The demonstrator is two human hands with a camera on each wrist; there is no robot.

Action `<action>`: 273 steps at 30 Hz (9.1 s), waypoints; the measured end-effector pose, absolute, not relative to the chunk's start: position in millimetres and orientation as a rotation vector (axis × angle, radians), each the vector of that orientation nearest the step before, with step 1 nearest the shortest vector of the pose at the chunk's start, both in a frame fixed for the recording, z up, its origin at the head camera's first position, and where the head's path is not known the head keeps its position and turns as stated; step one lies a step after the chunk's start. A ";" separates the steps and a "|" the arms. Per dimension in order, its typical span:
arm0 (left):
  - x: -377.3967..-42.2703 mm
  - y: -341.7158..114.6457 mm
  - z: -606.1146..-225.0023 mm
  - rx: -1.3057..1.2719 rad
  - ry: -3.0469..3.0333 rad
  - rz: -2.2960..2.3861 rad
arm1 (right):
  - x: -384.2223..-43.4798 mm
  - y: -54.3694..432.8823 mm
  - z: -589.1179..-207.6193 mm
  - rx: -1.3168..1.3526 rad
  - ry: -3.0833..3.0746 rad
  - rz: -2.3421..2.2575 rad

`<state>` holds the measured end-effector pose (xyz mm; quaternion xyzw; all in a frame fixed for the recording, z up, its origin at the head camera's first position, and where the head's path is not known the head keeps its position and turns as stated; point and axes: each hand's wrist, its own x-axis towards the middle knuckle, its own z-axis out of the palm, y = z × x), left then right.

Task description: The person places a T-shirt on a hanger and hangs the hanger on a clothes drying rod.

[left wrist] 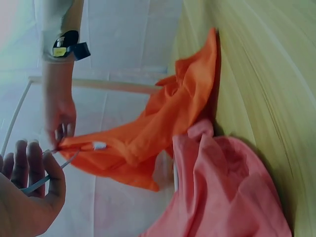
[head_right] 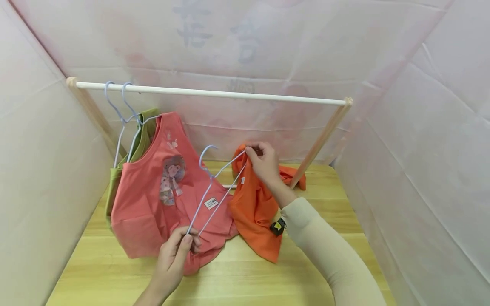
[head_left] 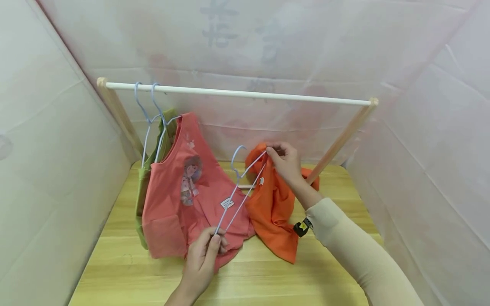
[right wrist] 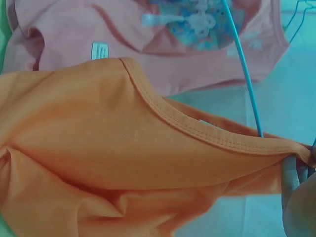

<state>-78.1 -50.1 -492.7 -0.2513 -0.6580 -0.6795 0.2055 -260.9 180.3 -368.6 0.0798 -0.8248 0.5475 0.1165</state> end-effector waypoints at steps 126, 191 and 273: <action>-113.9 -65.6 -473.1 -0.678 -2.030 -1.379 | -226.4 221.2 -355.3 0.987 -2.184 0.731; -131.7 -31.6 -443.5 -0.524 -2.361 -1.358 | -172.3 152.2 -389.0 1.060 -2.486 0.903; -135.1 -39.8 -445.6 -0.634 -1.949 -1.480 | -200.3 258.0 -410.1 0.980 -2.371 0.805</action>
